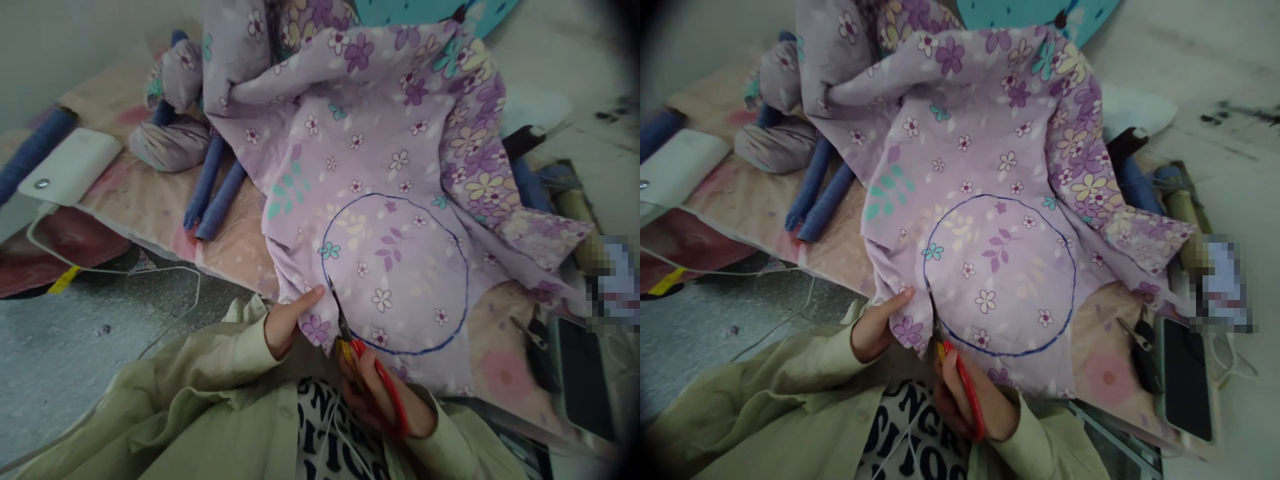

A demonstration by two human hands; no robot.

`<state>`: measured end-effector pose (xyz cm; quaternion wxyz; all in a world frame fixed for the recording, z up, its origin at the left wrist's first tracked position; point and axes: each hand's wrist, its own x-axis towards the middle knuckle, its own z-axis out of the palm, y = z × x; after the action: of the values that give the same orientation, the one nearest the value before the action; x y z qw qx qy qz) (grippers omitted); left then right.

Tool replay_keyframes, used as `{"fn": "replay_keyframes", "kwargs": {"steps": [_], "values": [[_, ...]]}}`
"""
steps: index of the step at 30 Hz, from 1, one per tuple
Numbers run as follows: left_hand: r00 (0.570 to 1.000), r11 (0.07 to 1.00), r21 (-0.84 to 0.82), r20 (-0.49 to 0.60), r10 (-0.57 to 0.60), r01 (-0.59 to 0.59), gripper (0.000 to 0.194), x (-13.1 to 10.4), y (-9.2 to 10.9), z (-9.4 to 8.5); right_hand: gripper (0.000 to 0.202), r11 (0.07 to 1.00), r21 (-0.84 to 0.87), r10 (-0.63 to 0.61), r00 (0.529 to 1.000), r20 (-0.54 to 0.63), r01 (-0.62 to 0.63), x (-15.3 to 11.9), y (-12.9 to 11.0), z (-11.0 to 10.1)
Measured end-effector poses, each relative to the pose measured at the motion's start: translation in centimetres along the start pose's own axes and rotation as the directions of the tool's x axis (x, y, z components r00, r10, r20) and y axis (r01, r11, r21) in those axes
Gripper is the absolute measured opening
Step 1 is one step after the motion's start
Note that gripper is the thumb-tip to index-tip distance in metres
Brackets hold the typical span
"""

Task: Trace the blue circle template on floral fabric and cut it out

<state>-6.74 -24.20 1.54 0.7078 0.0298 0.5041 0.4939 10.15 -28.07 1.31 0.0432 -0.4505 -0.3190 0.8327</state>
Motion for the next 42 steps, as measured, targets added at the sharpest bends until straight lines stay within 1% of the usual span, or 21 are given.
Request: {"fn": "replay_keyframes", "kwargs": {"steps": [3,5,7,9,11,13,17,19,21,24,25,27,30,33,35,38,42], "values": [[0.994,0.994,0.070,-0.076,0.083,-0.078,0.053,0.3,-0.1,0.2,0.060,0.999,0.047,-0.009,0.999,0.038,0.007,0.1,0.1,0.1],[0.985,0.983,0.123,-0.093,0.148,-0.137,0.058,0.4,-0.4,0.0,0.062,0.997,0.072,0.004,0.998,0.068,-0.009,0.1,0.2,0.2],[0.976,0.964,0.193,-0.078,0.202,-0.184,0.059,0.3,-0.6,-0.3,0.062,0.996,0.086,-0.003,0.996,0.086,-0.004,0.1,0.2,0.2],[0.967,0.938,0.257,-0.048,0.251,-0.231,0.059,0.2,-0.5,-0.5,0.060,0.994,0.099,-0.047,0.995,0.088,0.038,0.2,0.3,0.3],[0.954,0.912,0.298,-0.012,0.298,-0.281,0.060,0.1,-0.2,-0.1,0.058,0.989,0.124,-0.091,0.992,0.087,0.080,0.3,0.2,0.4],[0.937,0.879,0.334,0.043,0.346,-0.340,0.056,0.1,0.5,0.8,0.058,0.979,0.165,-0.138,0.987,0.083,0.123,0.4,0.1,0.4],[0.901,0.806,0.403,0.187,0.392,-0.434,0.044,-0.1,1.6,3.8,0.061,0.939,0.249,-0.258,0.965,0.051,0.238,-0.1,-0.3,-0.2],[0.882,0.768,0.435,0.243,0.404,-0.471,0.041,-0.2,1.6,4.9,0.062,0.921,0.277,-0.309,0.947,0.087,0.275,-0.7,-0.2,-0.8],[0.877,0.736,0.477,0.250,0.410,-0.480,0.041,-0.4,1.0,5.2,0.063,0.915,0.292,-0.325,0.936,0.132,0.276,-1.3,0.2,-1.2],[0.892,0.714,0.547,0.161,0.423,-0.437,0.044,-0.6,0.0,4.4,0.060,0.925,0.253,-0.317,0.943,0.104,0.283,-1.6,1.0,-1.3],[0.891,0.706,0.566,0.126,0.436,-0.426,0.046,-0.6,-0.3,4.0,0.058,0.931,0.236,-0.309,0.946,0.096,0.280,-1.6,1.2,-1.2],[0.874,0.688,0.587,0.071,0.482,-0.427,0.050,-0.6,-0.6,3.2,0.056,0.937,0.218,-0.300,0.947,0.112,0.272,-1.2,1.3,-1.0],[0.834,0.675,0.582,0.008,0.552,-0.453,0.048,-0.6,-0.5,2.4,0.056,0.937,0.226,-0.307,0.936,0.170,0.266,-0.4,1.0,-0.5],[0.824,0.700,0.548,-0.036,0.566,-0.457,0.048,-0.6,-0.1,1.8,0.056,0.941,0.232,-0.295,0.934,0.200,0.248,0.4,0.4,0.2],[0.829,0.715,0.540,-0.054,0.557,-0.445,0.050,-0.6,0.1,1.3,0.056,0.943,0.243,-0.280,0.938,0.203,0.229,0.8,0.0,0.8],[0.833,0.713,0.546,-0.049,0.552,-0.440,0.051,-0.5,0.4,0.7,0.058,0.938,0.267,-0.282,0.935,0.216,0.221,1.5,-0.3,1.6],[0.795,0.673,0.560,-0.041,0.606,-0.484,0.048,-0.3,0.4,0.4,0.056,0.934,0.267,-0.293,0.935,0.199,0.236,2.3,-0.3,2.0]]}}
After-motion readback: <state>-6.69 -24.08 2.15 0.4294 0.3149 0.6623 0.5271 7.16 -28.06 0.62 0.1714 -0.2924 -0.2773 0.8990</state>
